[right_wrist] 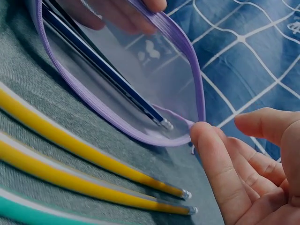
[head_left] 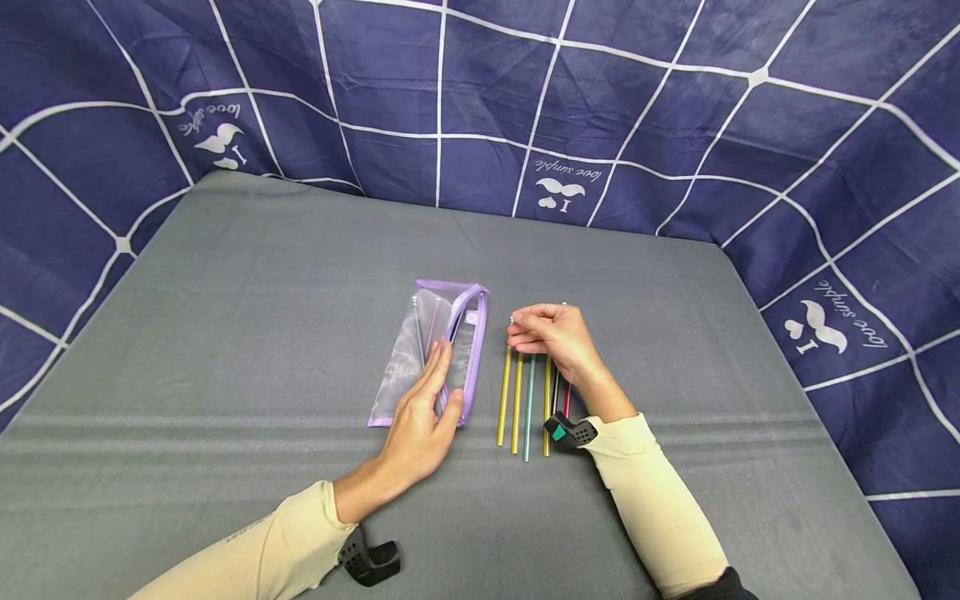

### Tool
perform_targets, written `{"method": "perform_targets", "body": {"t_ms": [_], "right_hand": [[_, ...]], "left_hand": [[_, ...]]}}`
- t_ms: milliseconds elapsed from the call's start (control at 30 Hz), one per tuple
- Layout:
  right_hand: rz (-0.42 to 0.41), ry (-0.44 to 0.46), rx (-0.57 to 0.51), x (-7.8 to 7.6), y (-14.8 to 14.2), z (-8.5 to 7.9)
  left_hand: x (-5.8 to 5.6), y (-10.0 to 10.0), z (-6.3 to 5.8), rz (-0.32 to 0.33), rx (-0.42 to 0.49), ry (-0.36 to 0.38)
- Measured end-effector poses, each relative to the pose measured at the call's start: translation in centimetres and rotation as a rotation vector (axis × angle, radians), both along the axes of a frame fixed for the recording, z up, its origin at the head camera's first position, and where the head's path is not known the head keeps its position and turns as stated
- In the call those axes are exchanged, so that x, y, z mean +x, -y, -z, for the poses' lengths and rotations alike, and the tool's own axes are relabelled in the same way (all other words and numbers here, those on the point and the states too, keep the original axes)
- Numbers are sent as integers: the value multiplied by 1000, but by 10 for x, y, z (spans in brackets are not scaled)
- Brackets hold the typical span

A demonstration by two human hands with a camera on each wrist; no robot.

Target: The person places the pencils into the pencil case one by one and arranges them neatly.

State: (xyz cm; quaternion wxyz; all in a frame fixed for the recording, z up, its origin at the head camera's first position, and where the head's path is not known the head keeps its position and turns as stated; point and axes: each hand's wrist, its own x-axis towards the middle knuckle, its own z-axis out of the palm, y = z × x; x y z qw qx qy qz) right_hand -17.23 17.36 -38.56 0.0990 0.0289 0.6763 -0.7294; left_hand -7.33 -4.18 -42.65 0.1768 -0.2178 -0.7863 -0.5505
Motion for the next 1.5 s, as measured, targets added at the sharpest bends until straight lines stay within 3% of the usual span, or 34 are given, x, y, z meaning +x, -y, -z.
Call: {"method": "perform_targets", "body": {"t_ms": [367, 867, 1267, 1500], "right_hand": [[31, -6, -12, -2, -11, 0], [56, 6, 50, -9, -39, -5], [75, 34, 188, -12, -57, -5], [67, 92, 328, -12, -68, -6]], "left_hand": [[0, 0, 1, -1, 0, -2], [0, 0, 2, -3, -2, 2], [0, -1, 0, 1, 1, 7], [0, 0, 0, 10, 9, 18]]}}
